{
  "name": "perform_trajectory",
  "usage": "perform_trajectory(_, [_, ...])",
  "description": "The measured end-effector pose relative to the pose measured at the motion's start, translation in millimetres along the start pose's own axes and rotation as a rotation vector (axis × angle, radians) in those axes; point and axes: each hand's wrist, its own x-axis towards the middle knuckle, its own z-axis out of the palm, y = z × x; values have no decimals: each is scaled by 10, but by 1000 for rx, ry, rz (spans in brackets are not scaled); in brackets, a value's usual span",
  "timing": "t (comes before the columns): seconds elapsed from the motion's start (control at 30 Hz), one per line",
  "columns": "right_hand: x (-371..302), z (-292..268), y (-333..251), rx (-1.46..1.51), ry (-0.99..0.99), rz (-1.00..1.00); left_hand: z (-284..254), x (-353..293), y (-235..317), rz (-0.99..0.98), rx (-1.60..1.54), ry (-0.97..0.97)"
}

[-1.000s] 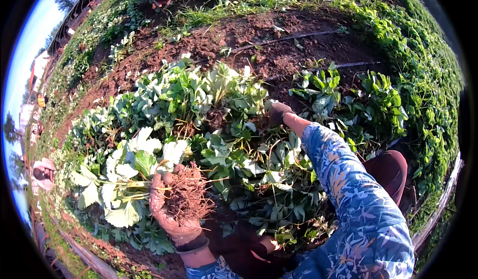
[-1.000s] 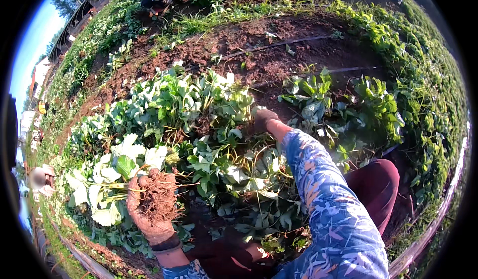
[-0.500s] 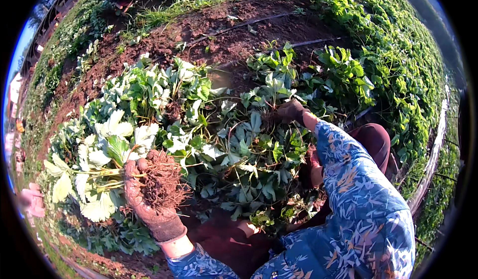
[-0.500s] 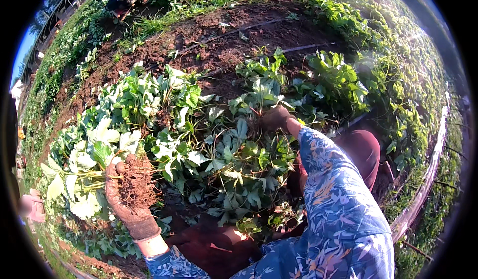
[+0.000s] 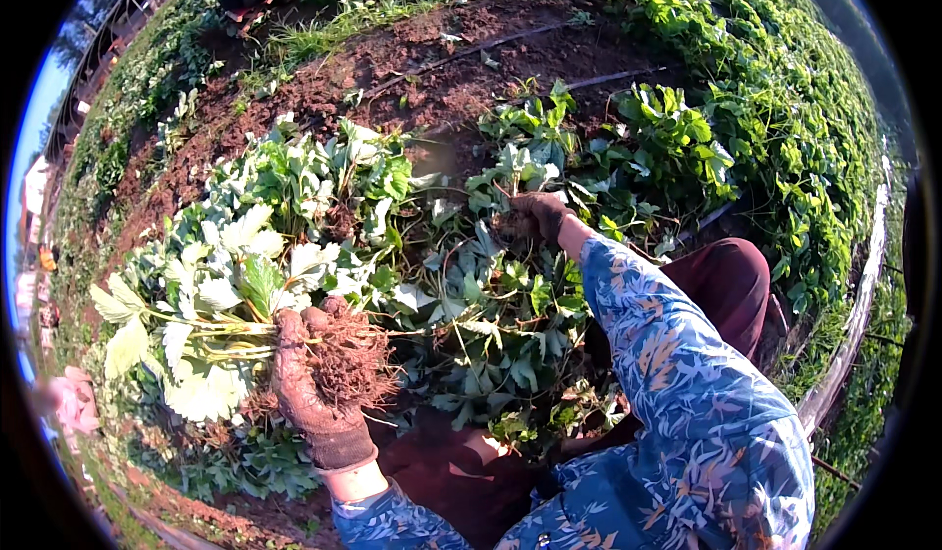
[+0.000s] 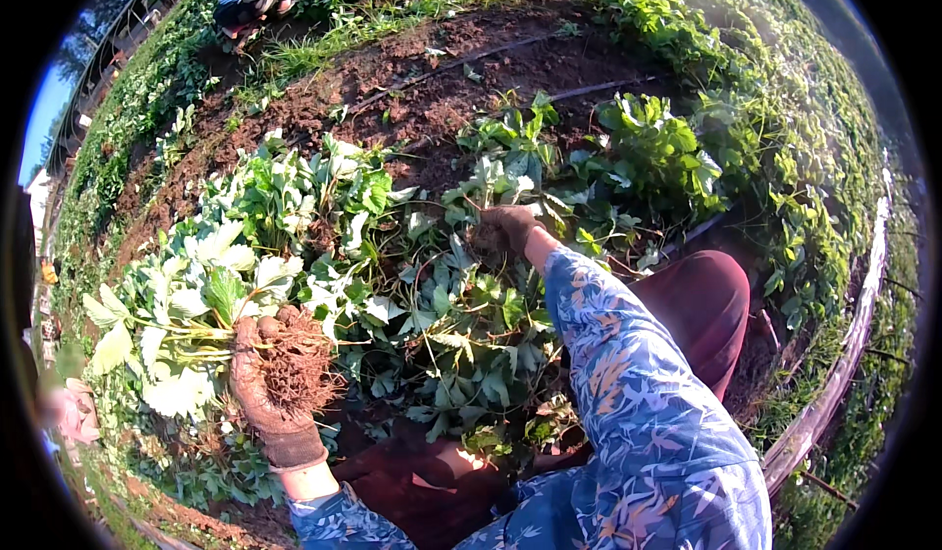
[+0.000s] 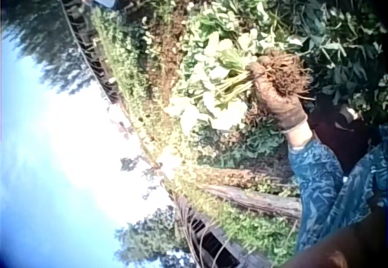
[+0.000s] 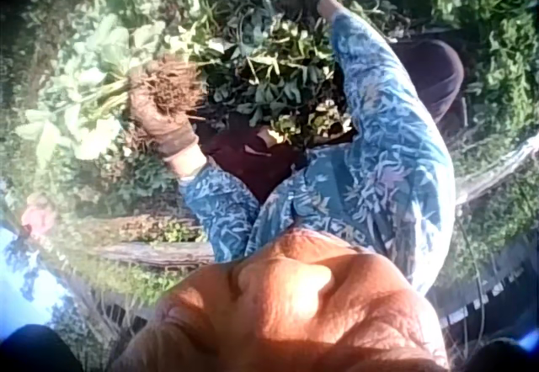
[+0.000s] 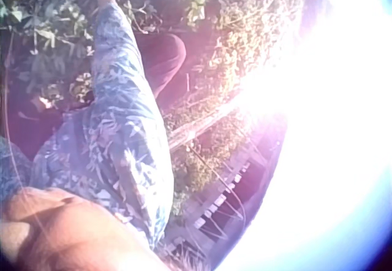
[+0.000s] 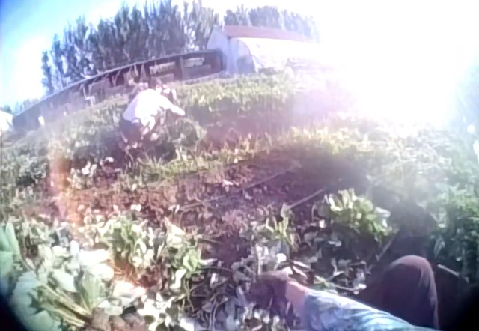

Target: The person pulls strawberry plants from the soil, shakes off excess dirt from the roots, and gathers them into a bunch in their hand.

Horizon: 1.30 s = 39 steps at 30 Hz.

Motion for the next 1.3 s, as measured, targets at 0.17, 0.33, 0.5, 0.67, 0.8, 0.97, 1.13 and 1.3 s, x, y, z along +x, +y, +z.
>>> perform_trajectory(0.17, [-561, 291, -517, -30, -191, -176, 109, -61, -118, -122, 34, 3])
perform_trajectory(0.33, [-1564, 740, -1240, -650, -330, -754, 271, -71, -389, -161, 39, 73])
perform_trajectory(0.5, [-2509, 1075, -1150, -649, -465, -772, 409, -107, -766, -222, 352, 170])
perform_trajectory(0.67, [-2572, 1206, -718, -897, -223, -1725, 368, -140, -1040, -116, 174, -18])
perform_trajectory(0.8, [-2455, 1157, -558, -1228, -411, -1820, 232, -74, -1075, -277, 50, 49])
perform_trajectory(0.97, [-2551, 1103, -525, -1061, -496, -1632, 354, -166, -1013, -309, -24, 55])
perform_trajectory(1.13, [-2590, 1094, -553, -570, -658, -918, 480, -216, -921, -134, 197, 146])
perform_trajectory(1.3, [-2510, 1056, -547, -344, -702, -481, 364, -117, -1041, -98, 403, 69])
